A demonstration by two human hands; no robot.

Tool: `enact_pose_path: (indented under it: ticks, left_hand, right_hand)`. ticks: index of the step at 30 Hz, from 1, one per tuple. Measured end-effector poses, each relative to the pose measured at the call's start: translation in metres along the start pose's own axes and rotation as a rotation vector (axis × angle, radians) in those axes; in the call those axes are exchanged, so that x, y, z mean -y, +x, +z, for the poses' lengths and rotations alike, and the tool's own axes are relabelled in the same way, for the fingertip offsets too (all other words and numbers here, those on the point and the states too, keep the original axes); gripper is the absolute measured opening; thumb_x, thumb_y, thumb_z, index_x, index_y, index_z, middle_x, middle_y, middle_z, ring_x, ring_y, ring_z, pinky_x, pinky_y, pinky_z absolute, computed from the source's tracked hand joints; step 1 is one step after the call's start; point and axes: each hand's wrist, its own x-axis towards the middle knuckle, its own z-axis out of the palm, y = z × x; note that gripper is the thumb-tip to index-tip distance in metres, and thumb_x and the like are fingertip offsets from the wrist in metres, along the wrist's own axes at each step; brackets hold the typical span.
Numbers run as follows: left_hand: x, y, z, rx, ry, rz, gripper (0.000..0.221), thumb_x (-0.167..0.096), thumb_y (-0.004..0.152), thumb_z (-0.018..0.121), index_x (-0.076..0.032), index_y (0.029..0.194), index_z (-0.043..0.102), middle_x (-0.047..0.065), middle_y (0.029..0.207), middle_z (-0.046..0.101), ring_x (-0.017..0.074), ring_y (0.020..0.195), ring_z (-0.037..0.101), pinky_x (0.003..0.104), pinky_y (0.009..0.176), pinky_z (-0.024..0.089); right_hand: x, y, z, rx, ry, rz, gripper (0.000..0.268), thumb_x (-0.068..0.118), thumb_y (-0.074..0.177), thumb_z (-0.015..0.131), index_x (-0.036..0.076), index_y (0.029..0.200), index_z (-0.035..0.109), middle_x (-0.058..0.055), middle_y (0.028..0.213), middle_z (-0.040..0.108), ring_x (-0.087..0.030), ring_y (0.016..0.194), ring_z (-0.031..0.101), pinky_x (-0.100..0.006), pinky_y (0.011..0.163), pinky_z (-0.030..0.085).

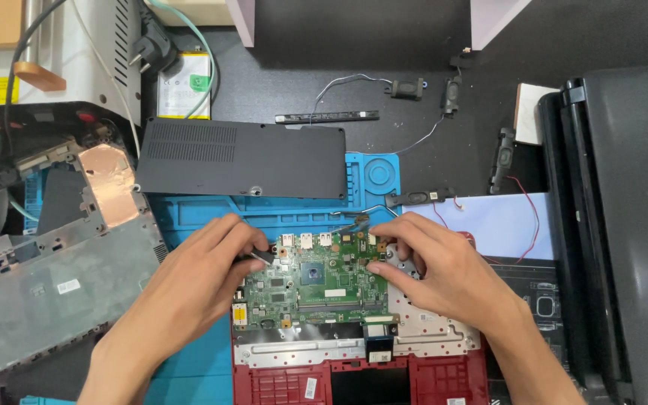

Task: Disassembling a laptop to remove the motherboard and internal components.

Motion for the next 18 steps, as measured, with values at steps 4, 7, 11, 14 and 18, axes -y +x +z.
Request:
enact_pose_path:
  ticks: [4,7,11,14,18]
  left_hand:
    - [0.001,-0.002,0.004,-0.050,-0.002,0.000,0.020,-0.013,0.089,0.067,-0.003,0.104,0.058,0.011,0.097,0.060,0.0332,0.092,0.058,0.044,0.078,0.046]
    - [0.001,-0.004,0.007,-0.065,0.006,-0.025,0.021,-0.014,0.089,0.068,-0.003,0.105,0.059,0.011,0.097,0.061,0.0326,0.091,0.058,0.043,0.078,0.046]
    - [0.001,-0.010,0.010,-0.096,0.045,-0.061,0.022,-0.015,0.088,0.070,-0.006,0.106,0.062,0.009,0.096,0.063,0.0309,0.093,0.060,0.042,0.079,0.046]
    - [-0.001,-0.015,0.010,-0.115,0.117,-0.069,0.025,-0.018,0.085,0.072,-0.008,0.106,0.065,0.007,0.094,0.064,0.0302,0.093,0.060,0.043,0.080,0.045]
    - [0.006,-0.026,0.018,-0.126,0.127,-0.064,0.030,-0.018,0.082,0.074,-0.008,0.109,0.066,0.007,0.097,0.064,0.0314,0.094,0.060,0.043,0.082,0.046]
  right_hand:
    - [0.000,-0.002,0.001,-0.017,0.047,0.030,0.038,0.017,0.076,0.086,0.005,0.109,0.072,-0.003,0.084,0.068,-0.011,0.065,0.063,-0.026,0.054,0.055]
    - [0.002,-0.002,0.003,-0.024,0.133,0.087,0.037,0.017,0.075,0.086,0.007,0.108,0.074,-0.002,0.086,0.071,-0.008,0.064,0.066,-0.025,0.053,0.056]
    - [0.005,-0.002,0.003,0.011,0.147,0.164,0.035,0.017,0.078,0.085,0.009,0.111,0.075,-0.001,0.083,0.070,-0.009,0.060,0.064,-0.026,0.052,0.053]
    - [0.007,0.000,0.003,0.027,0.114,0.138,0.035,0.017,0.079,0.085,0.008,0.111,0.075,-0.003,0.081,0.067,-0.010,0.064,0.063,-0.026,0.052,0.053]
    - [0.006,0.000,0.003,0.012,0.129,0.080,0.036,0.017,0.080,0.083,0.006,0.112,0.073,-0.003,0.088,0.069,-0.010,0.068,0.065,-0.025,0.054,0.055]
